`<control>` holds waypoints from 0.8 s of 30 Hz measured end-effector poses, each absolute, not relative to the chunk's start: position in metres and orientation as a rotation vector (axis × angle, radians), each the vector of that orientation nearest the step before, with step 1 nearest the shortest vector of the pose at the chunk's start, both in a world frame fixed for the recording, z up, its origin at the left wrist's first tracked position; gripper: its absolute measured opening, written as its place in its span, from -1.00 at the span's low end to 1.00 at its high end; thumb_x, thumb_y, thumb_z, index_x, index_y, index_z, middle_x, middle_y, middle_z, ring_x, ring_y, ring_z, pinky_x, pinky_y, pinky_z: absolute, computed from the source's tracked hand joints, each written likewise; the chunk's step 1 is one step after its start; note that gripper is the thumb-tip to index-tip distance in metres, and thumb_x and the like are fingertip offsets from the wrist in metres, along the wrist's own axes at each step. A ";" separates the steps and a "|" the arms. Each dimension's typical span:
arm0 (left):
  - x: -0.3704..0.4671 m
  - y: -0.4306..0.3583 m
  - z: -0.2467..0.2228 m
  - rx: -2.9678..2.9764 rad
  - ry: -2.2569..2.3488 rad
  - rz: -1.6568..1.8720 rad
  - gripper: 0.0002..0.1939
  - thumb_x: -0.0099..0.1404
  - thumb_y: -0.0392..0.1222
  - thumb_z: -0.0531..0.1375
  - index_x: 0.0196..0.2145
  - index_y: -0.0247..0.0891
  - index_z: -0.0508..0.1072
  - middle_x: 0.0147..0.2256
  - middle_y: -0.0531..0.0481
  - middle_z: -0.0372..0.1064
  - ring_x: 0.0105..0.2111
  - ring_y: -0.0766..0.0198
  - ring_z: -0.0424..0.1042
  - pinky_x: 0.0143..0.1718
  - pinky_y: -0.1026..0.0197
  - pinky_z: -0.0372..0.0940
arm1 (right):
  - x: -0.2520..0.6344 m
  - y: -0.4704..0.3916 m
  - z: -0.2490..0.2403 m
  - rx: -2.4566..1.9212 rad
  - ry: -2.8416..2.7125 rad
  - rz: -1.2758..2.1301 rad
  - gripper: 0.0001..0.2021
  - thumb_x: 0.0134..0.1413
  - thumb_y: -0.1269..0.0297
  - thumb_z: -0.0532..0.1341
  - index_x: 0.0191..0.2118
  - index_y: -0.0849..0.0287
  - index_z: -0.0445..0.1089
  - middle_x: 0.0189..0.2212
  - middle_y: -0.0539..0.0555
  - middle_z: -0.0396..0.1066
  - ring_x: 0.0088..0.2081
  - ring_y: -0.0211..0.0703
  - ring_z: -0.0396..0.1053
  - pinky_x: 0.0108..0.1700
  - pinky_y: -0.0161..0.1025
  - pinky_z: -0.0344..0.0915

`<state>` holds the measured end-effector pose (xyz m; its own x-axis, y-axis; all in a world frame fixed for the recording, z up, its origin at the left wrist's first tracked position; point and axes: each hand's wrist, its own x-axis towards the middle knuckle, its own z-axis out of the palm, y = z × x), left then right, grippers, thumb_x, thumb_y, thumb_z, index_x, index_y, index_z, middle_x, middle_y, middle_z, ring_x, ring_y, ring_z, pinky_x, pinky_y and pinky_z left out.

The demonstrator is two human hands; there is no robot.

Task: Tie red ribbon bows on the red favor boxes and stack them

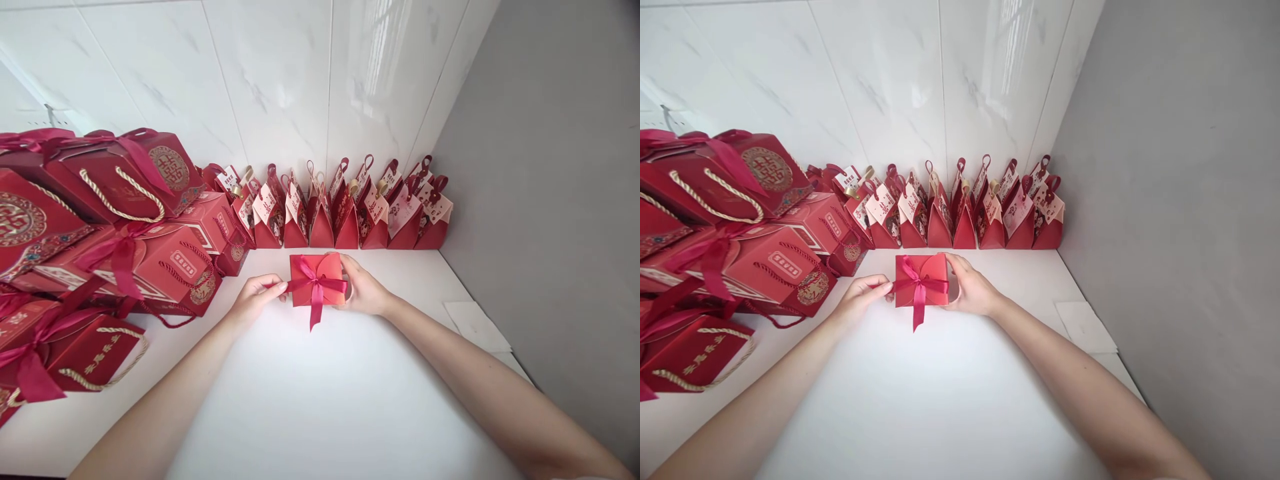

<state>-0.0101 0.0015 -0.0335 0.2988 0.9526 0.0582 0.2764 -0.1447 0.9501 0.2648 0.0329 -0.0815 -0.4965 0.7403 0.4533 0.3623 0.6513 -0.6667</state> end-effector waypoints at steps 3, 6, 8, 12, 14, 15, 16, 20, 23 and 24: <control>-0.010 0.003 -0.036 1.618 1.174 0.845 -0.71 0.24 -0.01 0.19 -0.51 -0.27 0.45 -0.48 0.00 0.44 -0.36 0.18 0.43 -0.19 0.14 0.30 | 0.265 0.032 -0.079 -0.844 -2.137 0.636 -0.03 -0.23 0.21 0.47 0.31 0.11 -0.01 0.27 0.27 0.09 0.27 0.19 0.10 0.25 0.07 0.17; -0.011 0.008 -0.042 1.581 1.276 0.874 -0.84 0.15 -0.12 0.20 -0.43 -0.27 0.47 -0.42 -0.01 0.45 -0.32 0.15 0.45 -0.20 0.12 0.33 | 0.265 0.030 -0.076 -0.815 -2.151 0.609 -0.01 -0.20 0.13 0.47 0.32 0.10 -0.04 0.27 0.27 0.08 0.27 0.19 0.10 0.25 0.08 0.17; -0.011 0.011 -0.047 1.566 1.354 0.969 -0.84 0.09 -0.22 0.16 -0.33 -0.27 0.45 -0.34 -0.03 0.45 -0.28 0.16 0.44 -0.19 0.12 0.32 | 0.263 0.028 -0.075 -0.810 -2.147 0.620 0.00 -0.20 0.10 0.47 0.33 0.10 -0.04 0.27 0.28 0.09 0.27 0.19 0.10 0.25 0.09 0.16; -0.012 0.010 -0.045 1.565 1.400 1.266 -0.75 0.16 -0.22 0.09 -0.18 -0.23 0.40 -0.16 -0.08 0.42 -0.14 0.14 0.42 -0.13 0.10 0.32 | 0.257 0.023 -0.074 -0.746 -2.167 0.778 0.00 -0.19 0.06 0.47 0.33 0.10 -0.02 0.21 0.25 0.18 0.21 0.16 0.21 0.24 0.06 0.17; -0.010 0.003 -0.037 1.693 1.379 1.406 -0.81 0.26 -0.16 0.09 -0.19 -0.21 0.40 -0.11 -0.09 0.40 -0.05 0.11 0.38 -0.10 0.09 0.32 | 0.254 0.021 -0.072 -0.685 -2.180 0.854 -0.03 -0.18 0.06 0.47 0.32 0.10 0.01 0.19 0.23 0.22 0.18 0.14 0.25 0.23 0.03 0.18; -0.009 -0.001 -0.032 1.812 1.373 1.453 -0.84 0.29 -0.15 0.09 -0.22 -0.20 0.43 -0.10 -0.09 0.39 -0.02 0.11 0.37 -0.05 0.08 0.31 | 0.253 0.020 -0.071 -0.665 -2.180 0.878 -0.06 -0.17 0.07 0.47 0.31 0.09 0.03 0.19 0.23 0.23 0.18 0.13 0.25 0.22 0.02 0.18; -0.008 -0.006 -0.027 1.953 1.366 1.486 -0.84 0.32 -0.15 0.09 -0.27 -0.20 0.46 -0.09 -0.08 0.38 -0.01 0.11 0.36 0.00 0.06 0.28 | 0.252 0.020 -0.070 -0.651 -2.176 0.898 -0.07 -0.17 0.08 0.47 0.30 0.09 0.05 0.19 0.22 0.23 0.18 0.12 0.25 0.22 0.01 0.18; -0.001 -0.019 -0.019 2.404 1.373 1.540 -0.84 0.29 -0.24 0.16 -0.28 -0.16 0.57 -0.10 -0.08 0.39 -0.05 0.11 0.38 0.01 0.05 0.29 | 0.251 0.019 -0.066 -0.646 -2.158 0.960 -0.11 -0.16 0.10 0.47 0.29 0.09 0.09 0.22 0.21 0.20 0.19 0.12 0.24 0.23 0.01 0.17; 0.002 -0.021 -0.020 2.505 1.399 1.530 -0.81 0.27 -0.23 0.18 -0.20 -0.13 0.58 -0.09 -0.09 0.40 -0.06 0.08 0.38 -0.10 0.07 0.35 | 0.252 0.019 -0.066 -0.661 -2.160 0.975 -0.15 -0.16 0.13 0.47 0.26 0.10 0.13 0.22 0.22 0.21 0.18 0.11 0.26 0.22 0.00 0.19; 0.002 -0.021 -0.021 2.523 1.392 1.510 -0.79 0.27 -0.22 0.17 -0.17 -0.13 0.57 -0.07 -0.10 0.40 -0.05 0.07 0.38 -0.07 0.05 0.34 | 0.252 0.019 -0.065 -0.661 -2.162 0.976 -0.16 -0.16 0.13 0.47 0.26 0.10 0.15 0.22 0.22 0.21 0.17 0.11 0.26 0.22 0.00 0.20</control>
<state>0.0024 -0.0211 -0.0210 0.2054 0.6101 0.7652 0.7134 -0.6286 0.3097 0.2524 0.0186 -0.0654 -0.6501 0.6680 0.3622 0.1704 0.5927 -0.7872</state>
